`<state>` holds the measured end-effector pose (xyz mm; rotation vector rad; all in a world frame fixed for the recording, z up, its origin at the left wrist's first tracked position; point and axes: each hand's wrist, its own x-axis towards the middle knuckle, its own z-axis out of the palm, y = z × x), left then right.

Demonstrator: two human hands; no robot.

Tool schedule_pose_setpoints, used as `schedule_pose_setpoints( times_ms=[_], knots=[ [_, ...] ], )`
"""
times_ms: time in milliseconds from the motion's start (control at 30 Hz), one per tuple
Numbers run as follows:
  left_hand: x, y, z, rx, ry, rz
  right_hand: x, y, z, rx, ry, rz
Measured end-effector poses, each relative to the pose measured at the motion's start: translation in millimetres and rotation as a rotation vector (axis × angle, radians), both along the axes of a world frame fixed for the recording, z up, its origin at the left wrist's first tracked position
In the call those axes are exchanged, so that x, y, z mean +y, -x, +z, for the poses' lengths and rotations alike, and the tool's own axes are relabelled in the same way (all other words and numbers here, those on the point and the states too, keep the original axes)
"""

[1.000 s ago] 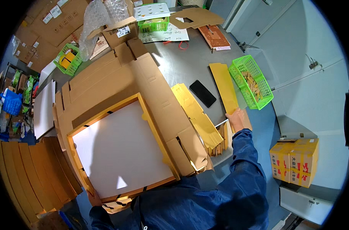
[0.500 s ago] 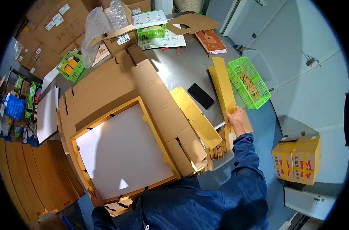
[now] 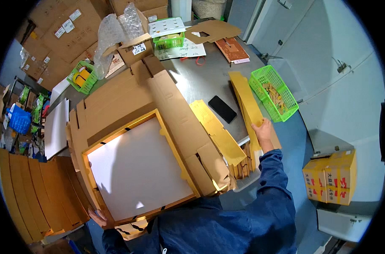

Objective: The person assembles a cardboard box by inserting a white foam sheet and multiple yellow plastic dividers into a pre-cut cardboard frame. They then place a cardboard lid on top and secure it with yellow tape. The process is repeated for a second box.

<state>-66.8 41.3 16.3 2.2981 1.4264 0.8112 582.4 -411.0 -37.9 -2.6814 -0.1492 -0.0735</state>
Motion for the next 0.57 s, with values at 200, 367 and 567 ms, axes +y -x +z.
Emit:
schedule_pose_setpoints(
  times_ms=[200, 367, 567],
  knots=[
    [-66.6, -191.7, 93.5, -0.517, 0.841, -0.532, 127.1, 115.1, 142.7, -0.165, -0.298, 0.584],
    [-130.8, -291.2, 89.6, -0.827, 1.300, -0.624, 184.5, 213.6, 164.4, -0.173, -0.342, 1.039],
    [-130.0, -256.6, 60.5, -0.498, 1.185, -0.427, 204.7, 245.9, 143.5, 0.564, -0.480, 1.047]
  ],
)
